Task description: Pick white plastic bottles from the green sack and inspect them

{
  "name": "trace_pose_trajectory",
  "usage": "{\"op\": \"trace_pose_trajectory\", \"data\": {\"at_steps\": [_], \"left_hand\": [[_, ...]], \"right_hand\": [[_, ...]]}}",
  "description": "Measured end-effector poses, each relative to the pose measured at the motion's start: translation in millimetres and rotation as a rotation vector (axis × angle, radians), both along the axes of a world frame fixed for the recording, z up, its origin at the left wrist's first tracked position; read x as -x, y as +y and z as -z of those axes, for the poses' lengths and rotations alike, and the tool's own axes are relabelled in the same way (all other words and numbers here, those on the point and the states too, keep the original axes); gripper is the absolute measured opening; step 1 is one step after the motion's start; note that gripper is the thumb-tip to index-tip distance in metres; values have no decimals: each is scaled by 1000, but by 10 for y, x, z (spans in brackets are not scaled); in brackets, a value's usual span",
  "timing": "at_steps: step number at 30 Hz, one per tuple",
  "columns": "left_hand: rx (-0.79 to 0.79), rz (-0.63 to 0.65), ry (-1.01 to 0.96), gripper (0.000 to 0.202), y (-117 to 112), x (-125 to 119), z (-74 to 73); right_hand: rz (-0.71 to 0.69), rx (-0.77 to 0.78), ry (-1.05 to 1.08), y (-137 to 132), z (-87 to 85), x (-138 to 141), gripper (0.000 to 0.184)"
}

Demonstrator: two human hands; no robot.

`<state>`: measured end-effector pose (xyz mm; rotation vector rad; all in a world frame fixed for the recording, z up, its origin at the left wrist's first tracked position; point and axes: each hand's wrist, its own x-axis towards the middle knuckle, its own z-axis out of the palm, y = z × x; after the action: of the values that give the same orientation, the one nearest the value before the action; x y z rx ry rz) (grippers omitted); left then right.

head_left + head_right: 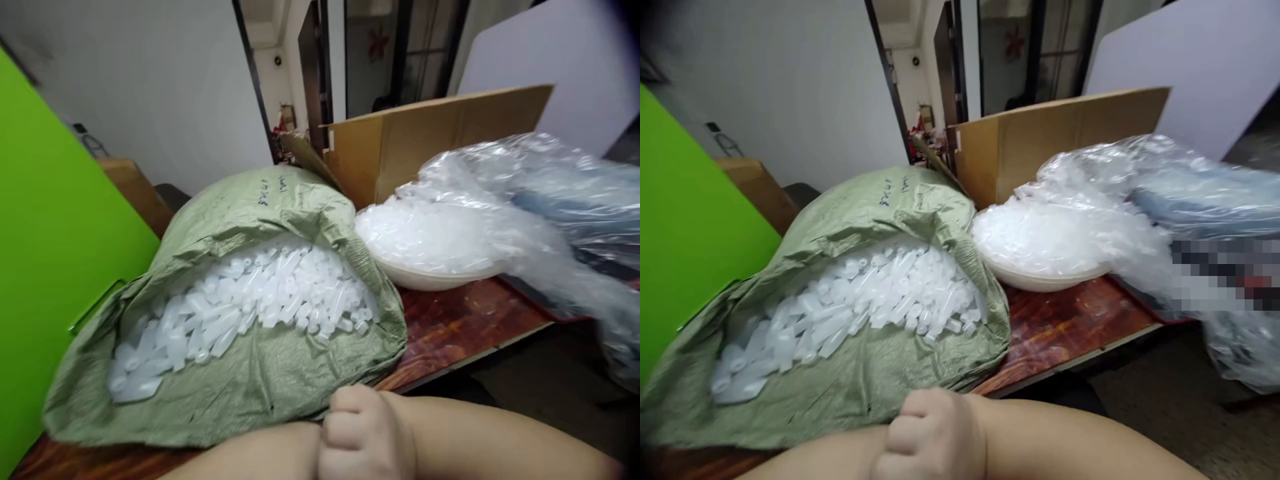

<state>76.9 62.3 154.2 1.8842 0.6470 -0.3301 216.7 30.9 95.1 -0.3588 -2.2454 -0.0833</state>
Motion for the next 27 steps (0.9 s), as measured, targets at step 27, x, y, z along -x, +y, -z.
{"op": "trace_pose_trajectory", "data": {"at_steps": [27], "left_hand": [[-1554,842,-96,14,1319,-956,98]], "right_hand": [[1163,516,-235,128,278,-861,15]]}}
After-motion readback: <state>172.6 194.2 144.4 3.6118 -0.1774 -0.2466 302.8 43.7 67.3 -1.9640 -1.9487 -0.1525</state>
